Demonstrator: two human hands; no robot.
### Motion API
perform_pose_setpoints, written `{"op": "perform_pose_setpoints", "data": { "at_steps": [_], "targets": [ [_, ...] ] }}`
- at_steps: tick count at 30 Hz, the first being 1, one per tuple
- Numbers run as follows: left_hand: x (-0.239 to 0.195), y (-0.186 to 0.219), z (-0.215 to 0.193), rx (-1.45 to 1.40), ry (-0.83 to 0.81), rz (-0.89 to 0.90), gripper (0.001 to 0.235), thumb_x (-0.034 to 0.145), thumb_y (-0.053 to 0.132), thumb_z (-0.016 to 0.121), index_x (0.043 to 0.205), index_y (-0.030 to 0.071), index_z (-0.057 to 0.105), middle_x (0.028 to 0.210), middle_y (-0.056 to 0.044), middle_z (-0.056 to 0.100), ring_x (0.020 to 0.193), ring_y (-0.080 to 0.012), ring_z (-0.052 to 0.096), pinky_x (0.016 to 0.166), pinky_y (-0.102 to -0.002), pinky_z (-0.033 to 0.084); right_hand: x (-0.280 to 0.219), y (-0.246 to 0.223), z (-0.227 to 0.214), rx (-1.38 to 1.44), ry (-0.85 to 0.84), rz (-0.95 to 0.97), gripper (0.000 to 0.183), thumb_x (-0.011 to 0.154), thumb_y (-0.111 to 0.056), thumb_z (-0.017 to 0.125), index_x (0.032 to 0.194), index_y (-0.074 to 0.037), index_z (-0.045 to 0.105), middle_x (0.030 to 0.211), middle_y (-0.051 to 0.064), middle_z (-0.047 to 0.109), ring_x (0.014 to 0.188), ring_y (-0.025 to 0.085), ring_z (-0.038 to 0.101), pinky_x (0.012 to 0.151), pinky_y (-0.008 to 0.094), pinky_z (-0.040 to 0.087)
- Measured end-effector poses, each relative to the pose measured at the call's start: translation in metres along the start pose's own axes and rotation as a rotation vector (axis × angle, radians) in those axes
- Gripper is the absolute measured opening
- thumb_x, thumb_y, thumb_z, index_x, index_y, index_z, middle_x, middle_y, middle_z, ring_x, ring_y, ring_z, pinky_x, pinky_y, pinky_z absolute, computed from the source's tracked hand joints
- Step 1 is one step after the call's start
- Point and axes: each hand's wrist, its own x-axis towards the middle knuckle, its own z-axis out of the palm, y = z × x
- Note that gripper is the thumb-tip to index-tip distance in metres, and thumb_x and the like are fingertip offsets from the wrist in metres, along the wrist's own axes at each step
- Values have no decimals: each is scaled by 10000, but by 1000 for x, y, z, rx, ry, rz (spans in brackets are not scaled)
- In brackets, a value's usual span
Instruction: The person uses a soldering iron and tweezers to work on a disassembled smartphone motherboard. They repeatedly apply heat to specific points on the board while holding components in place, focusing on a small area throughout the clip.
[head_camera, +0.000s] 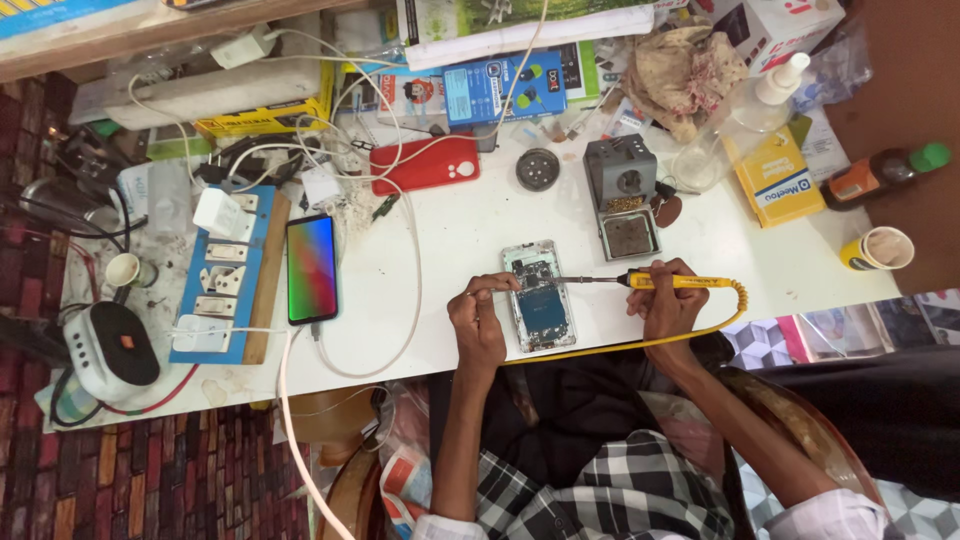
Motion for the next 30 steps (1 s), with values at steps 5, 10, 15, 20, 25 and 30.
{"op": "perform_pose_setpoints", "data": {
  "at_steps": [5, 10, 15, 20, 25, 30],
  "targets": [
    [-2, -1, 0, 44, -4, -46, 484, 1139, 303, 369, 954, -37, 658, 924, -190, 771, 759, -248, 654, 731, -357, 529, 1, 5, -3, 58, 3, -42, 319, 1070, -148, 558, 779, -26, 509, 638, 96, 573, 448, 109, 487, 397, 255, 356],
    [1, 5, 1, 20, -5, 4, 467, 1149, 305, 379, 954, -34, 634, 925, -188, 750, 866, -253, 738, 823, -362, 591, 0, 1, 0, 16, 49, 48, 303, 1057, -169, 565, 795, -17, 548, 619, 103, 592, 453, 124, 536, 412, 263, 392],
    [4, 8, 0, 19, -2, 13, 476, 1149, 302, 382, 951, -37, 651, 924, -191, 755, 867, -259, 738, 827, -365, 589, 0, 4, -2, -33, 33, 52, 299, 1076, -170, 557, 820, -16, 551, 598, 112, 582, 455, 133, 546, 412, 252, 346],
    [2, 8, 0, 31, 22, -58, 484, 1125, 323, 382, 937, -38, 645, 918, -188, 763, 837, -255, 737, 759, -345, 567, 3, 16, -7, 74, 14, -28, 284, 1065, -122, 566, 808, -11, 522, 672, 112, 602, 467, 129, 529, 400, 258, 379],
    [3, 7, 0, 12, 24, -26, 499, 1148, 331, 378, 940, -36, 643, 920, -186, 758, 859, -253, 742, 807, -352, 585, 3, 14, -5, 50, 37, 1, 285, 1063, -135, 571, 815, 2, 543, 671, 124, 613, 452, 147, 564, 382, 247, 362],
    [2, 5, 0, 40, 29, -63, 474, 1135, 304, 376, 930, -28, 643, 913, -180, 768, 823, -235, 744, 736, -337, 578, 1, 6, 0, 23, 17, -3, 308, 1078, -172, 578, 831, 13, 558, 631, 125, 601, 454, 148, 571, 388, 251, 384]
  ]
}}
